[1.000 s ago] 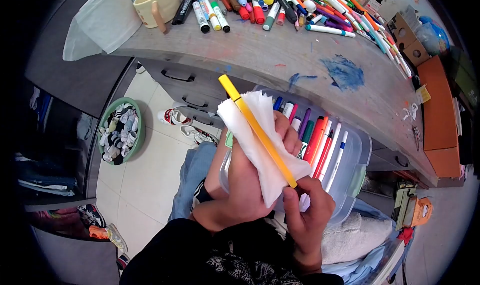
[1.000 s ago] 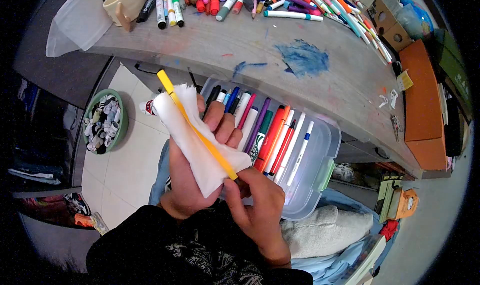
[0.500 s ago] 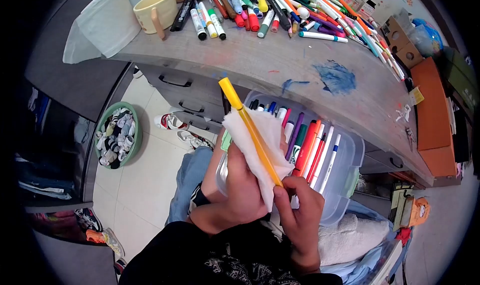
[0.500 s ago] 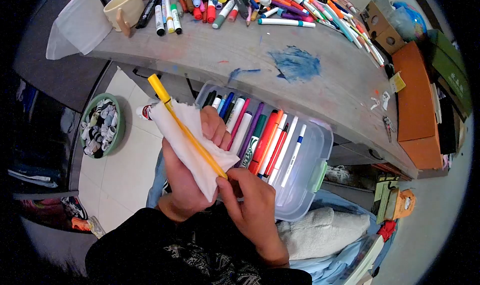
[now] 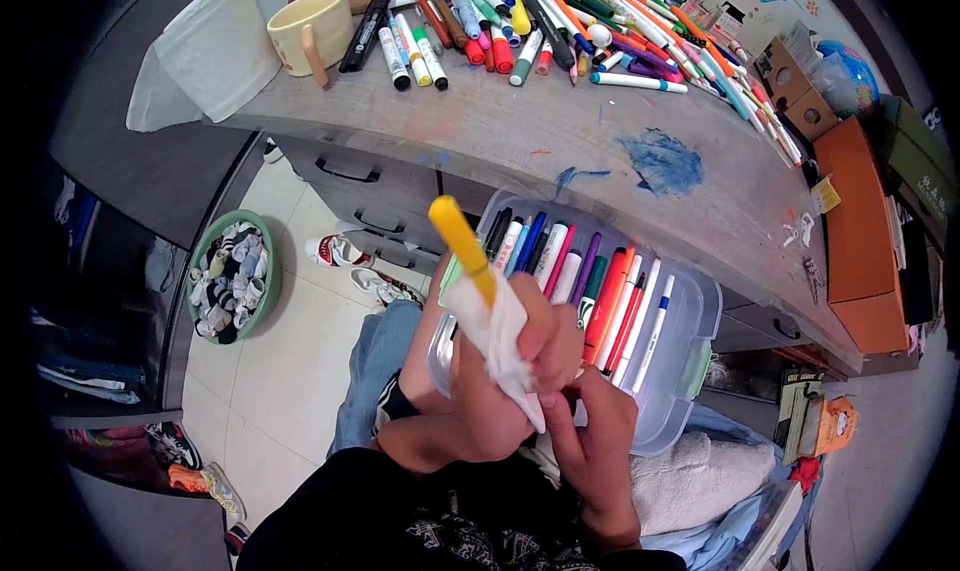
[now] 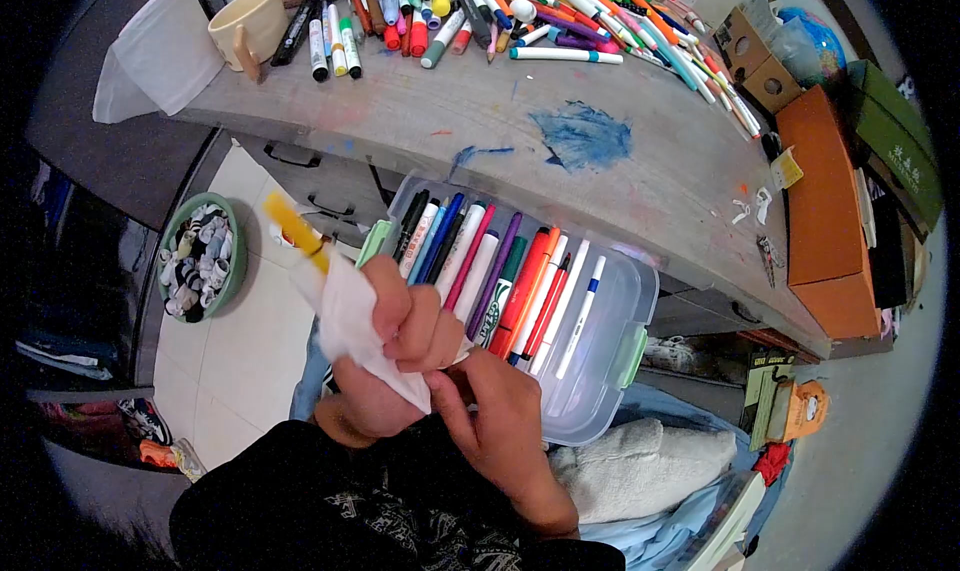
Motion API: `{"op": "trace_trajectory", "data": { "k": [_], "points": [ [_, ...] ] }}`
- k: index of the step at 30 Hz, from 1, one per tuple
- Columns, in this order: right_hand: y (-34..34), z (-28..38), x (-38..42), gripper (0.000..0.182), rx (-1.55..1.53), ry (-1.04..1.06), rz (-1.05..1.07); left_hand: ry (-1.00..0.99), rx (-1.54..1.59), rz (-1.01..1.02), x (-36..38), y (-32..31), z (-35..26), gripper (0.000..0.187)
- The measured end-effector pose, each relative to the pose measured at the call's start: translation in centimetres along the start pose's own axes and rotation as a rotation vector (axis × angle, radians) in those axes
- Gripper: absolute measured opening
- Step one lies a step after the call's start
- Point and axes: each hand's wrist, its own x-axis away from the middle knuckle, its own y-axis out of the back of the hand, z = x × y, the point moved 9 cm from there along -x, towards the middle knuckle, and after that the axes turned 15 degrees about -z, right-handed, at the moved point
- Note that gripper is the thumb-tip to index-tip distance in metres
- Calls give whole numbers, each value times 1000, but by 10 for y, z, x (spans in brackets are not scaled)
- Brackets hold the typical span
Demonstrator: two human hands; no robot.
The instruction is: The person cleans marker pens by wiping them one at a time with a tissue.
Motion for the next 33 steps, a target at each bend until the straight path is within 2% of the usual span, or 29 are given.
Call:
{"op": "trace_trajectory", "data": {
  "k": [2,5,7,10,14,16,20,22,29,33],
  "points": [
    [-1,-2,4,18,34,86,31,41,-5,40,2,-3,0,36],
    [-1,-6,4,21,16,75,67,70,-75,133,4,-5,-3,42],
    [-1,-4,4,22,-8,71,72,181,-16,175,7,-7,0,41],
    [-2,-1,2,21,-40,51,80,136,-33,97,4,-6,-2,40],
    [-4,1,2,19,12,98,44,136,4,113,1,-1,4,42],
    [-1,1,2,17,-16,89,21,64,-15,161,1,-6,3,38],
    [2,0,2,12,-27,65,27,92,4,138,0,-4,3,35],
    [2,1,0,11,-17,70,27,189,175,84,-3,-1,6,34],
    [0,4,4,13,93,127,35,88,115,92,-4,0,-5,28],
    [-2,5,4,13,60,129,23,80,56,-12,-7,11,-8,28]
  ]
}}
